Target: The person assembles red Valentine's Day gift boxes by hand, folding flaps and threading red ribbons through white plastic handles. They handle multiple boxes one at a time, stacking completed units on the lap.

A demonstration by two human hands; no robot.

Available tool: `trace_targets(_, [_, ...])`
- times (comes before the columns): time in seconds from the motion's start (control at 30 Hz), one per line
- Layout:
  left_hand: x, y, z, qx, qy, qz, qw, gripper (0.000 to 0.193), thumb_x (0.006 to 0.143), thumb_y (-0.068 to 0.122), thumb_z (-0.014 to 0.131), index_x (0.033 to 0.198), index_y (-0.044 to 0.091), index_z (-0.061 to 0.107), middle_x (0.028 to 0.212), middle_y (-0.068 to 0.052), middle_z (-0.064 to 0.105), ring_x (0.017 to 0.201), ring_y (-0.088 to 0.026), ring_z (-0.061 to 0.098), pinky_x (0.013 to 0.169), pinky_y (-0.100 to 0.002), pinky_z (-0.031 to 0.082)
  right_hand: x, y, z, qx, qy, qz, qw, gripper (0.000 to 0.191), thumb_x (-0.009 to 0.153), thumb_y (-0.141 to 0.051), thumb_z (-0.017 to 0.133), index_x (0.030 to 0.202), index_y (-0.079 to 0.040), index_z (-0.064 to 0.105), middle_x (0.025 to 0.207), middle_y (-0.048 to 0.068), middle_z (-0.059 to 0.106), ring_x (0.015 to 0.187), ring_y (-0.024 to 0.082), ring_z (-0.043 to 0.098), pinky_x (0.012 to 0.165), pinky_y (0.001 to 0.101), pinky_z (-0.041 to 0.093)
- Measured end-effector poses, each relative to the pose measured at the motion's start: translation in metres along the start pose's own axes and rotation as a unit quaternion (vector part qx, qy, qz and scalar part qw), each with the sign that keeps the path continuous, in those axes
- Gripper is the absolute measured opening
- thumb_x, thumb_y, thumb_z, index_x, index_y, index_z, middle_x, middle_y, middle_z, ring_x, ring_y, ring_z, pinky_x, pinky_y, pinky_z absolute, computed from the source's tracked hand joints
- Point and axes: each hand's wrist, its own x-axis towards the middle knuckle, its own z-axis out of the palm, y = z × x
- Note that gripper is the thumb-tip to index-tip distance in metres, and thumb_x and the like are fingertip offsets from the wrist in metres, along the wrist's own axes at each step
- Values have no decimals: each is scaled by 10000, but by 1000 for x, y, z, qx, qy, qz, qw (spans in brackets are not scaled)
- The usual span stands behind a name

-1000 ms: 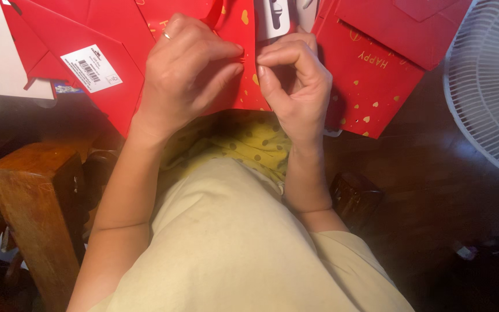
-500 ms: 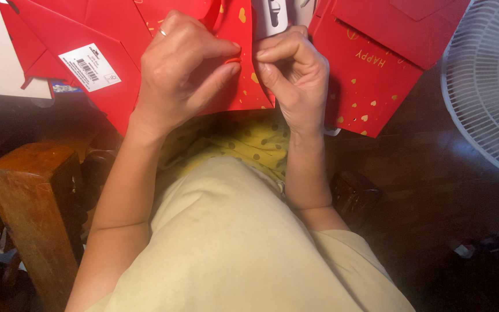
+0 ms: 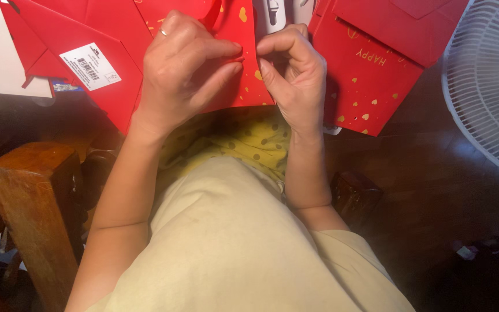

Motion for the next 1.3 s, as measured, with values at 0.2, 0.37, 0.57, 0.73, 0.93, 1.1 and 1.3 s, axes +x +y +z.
trace_targets(0.2, [2, 3, 0, 5, -3, -2, 1000, 253, 911, 18, 880, 1098, 45, 711, 1015, -87, 631, 976, -274, 582, 843, -367, 483, 0, -1, 2, 15, 20, -1, 1000, 95, 1096, 61, 634, 1183, 27, 653, 1055, -7, 549, 939, 49, 552, 875, 181, 456])
trace_targets(0.37, [8, 5, -2, -15, -6, -16, 1000, 303, 877, 90, 923, 1099, 44, 721, 944, -80, 631, 898, -271, 568, 815, -376, 470, -2, 2, 3, 29, 40, 23, 998, 115, 1144, -59, 571, 1221, 16, 613, 1060, 0, 686, 911, 36, 614, 842, 183, 469])
trace_targets(0.57, [13, 26, -14, -26, 97, -129, 987, 296, 868, 69, 861, 1127, 21, 726, 873, -110, 585, 767, -253, 531, 699, -373, 427, -2, 2, 10, -23, 67, 12, 997, 126, 1170, -69, 580, 1246, 13, 638, 946, -50, 613, 814, 0, 497, 748, 165, 402])
trace_targets(0.73, [27, 29, -18, 136, 98, -79, 983, 183, 970, 60, 805, 1110, 36, 689, 1013, -85, 639, 965, -284, 573, 877, -413, 426, -4, -10, 19, -44, 92, 20, 995, 184, 1161, -108, 548, 1225, 13, 670, 981, -43, 646, 830, 8, 485, 770, 172, 399])
trace_targets(0.93, [45, 28, -8, 208, 101, -27, 973, 182, 926, 24, 807, 1062, 92, 706, 955, -50, 644, 911, -273, 576, 844, -428, 395, -6, -23, 25, -162, 64, -32, 984, 238, 1077, -100, 722, 1281, 15, 682, 965, -33, 525, 885, 41, 474, 818, 190, 429])
trace_targets(1.1, [55, 54, -22, 179, 89, -15, 980, 147, 961, 1, 758, 1056, 77, 676, 1015, -52, 658, 964, -270, 589, 906, -401, 410, -9, -31, 30, -22, 120, -23, 992, 233, 1075, -59, 694, 1291, 29, 680, 1004, -12, 594, 863, 36, 540, 811, 177, 458])
trace_targets(1.3, [57, 81, -34, 6, 96, -76, 993, 140, 1027, -74, 722, 1093, 34, 661, 1123, -78, 718, 1035, -252, 656, 943, -350, 458, -20, -27, 41, 122, 226, -56, 965, 155, 1120, -57, 628, 1239, 42, 641, 1087, 66, 718, 962, 74, 631, 914, 208, 507])
